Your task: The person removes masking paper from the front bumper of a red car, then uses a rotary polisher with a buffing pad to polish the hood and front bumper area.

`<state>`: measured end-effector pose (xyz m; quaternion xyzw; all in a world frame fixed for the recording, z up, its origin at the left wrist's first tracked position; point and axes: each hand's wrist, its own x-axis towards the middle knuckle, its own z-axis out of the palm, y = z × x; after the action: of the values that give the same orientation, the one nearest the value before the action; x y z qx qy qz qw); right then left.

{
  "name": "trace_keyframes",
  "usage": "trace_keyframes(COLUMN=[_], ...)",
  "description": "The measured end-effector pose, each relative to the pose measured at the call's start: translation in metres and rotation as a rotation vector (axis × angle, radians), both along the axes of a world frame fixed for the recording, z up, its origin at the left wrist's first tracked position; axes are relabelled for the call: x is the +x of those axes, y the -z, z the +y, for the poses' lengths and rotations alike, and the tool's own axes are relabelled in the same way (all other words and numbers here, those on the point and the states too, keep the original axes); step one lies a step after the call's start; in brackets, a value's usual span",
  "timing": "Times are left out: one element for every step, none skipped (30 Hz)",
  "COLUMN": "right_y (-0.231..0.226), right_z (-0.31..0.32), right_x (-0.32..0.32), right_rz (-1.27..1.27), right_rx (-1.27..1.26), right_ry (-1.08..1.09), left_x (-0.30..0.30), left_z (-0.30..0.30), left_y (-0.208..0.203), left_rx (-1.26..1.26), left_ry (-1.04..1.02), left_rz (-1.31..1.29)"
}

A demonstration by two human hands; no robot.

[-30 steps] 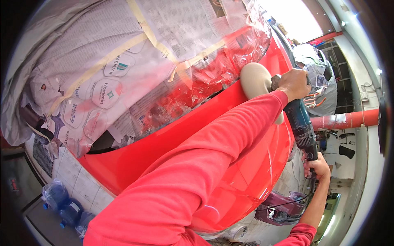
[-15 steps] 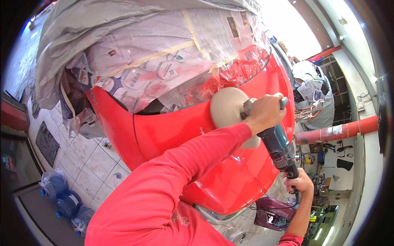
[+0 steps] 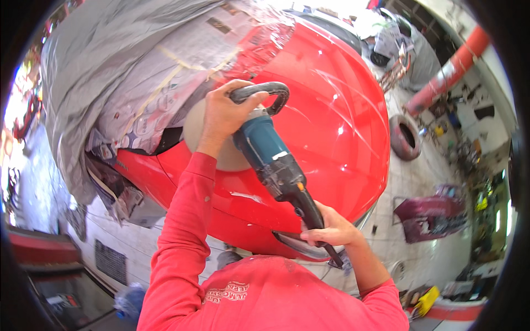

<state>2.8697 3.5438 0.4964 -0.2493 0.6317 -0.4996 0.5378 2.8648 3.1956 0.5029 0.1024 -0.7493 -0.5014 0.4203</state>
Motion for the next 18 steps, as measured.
trace_keyframes(right_y=[0.012,0.025,0.038,0.05,0.057,0.062,0.065,0.068,0.068,0.071,0.083,0.092,0.097,0.095,0.091,0.09,0.092,0.093], right_z=[0.01,0.021,0.032,0.043,0.056,0.069,0.08,0.093,0.108,0.126,0.147,0.17,0.188,0.2,0.21,0.219,0.226,0.233], right_x=[0.007,0.012,0.015,0.018,0.021,0.023,0.023,0.024,0.025,0.026,0.027,0.03,0.034,0.038,0.043,0.048,0.048,0.048], right_rz=[-0.032,-0.064,-0.092,-0.113,-0.142,-0.171,-0.206,-0.19,-0.164,-0.139,-0.176,-0.181,-0.183,-0.203,-0.222,-0.233,-0.256,-0.275], right_rx=[-0.077,-0.153,-0.222,-0.257,-0.233,-0.2,-0.161,-0.136,-0.114,-0.091,-0.123,-0.112,-0.102,-0.14,-0.175,-0.182,-0.19,-0.198], right_ry=[0.047,0.093,0.123,0.157,0.209,0.255,0.288,0.348,0.397,0.45,0.517,0.581,0.644,0.726,0.809,0.901,0.929,0.97], left_x=[-0.003,-0.009,-0.014,-0.024,-0.033,-0.042,-0.05,-0.061,-0.081,-0.098,-0.118,-0.133,-0.148,-0.164,-0.176,-0.186,-0.197,-0.205], left_z=[0.009,0.024,0.036,0.05,0.066,0.087,0.107,0.128,0.142,0.166,0.189,0.22,0.25,0.277,0.305,0.331,0.353,0.372], left_y=[-0.001,-0.003,-0.001,0.002,0.003,0.002,0.001,0.001,0.014,0.019,0.028,0.03,0.031,0.033,0.034,0.031,0.035,0.039], left_rx=[-0.009,-0.032,-0.04,-0.047,-0.053,-0.079,-0.1,-0.122,-0.159,-0.166,-0.15,-0.16,-0.184,-0.178,-0.175,-0.146,-0.179,-0.2], left_ry=[0.007,0.013,0.046,0.08,0.115,0.134,0.14,0.149,0.198,0.235,0.31,0.353,0.387,0.493,0.554,0.654,0.676,0.671], left_rz=[-0.021,-0.054,-0.057,-0.062,-0.066,-0.093,-0.126,-0.16,-0.164,-0.164,-0.148,-0.165,-0.232,-0.267,-0.267,-0.337,-0.311,-0.261])
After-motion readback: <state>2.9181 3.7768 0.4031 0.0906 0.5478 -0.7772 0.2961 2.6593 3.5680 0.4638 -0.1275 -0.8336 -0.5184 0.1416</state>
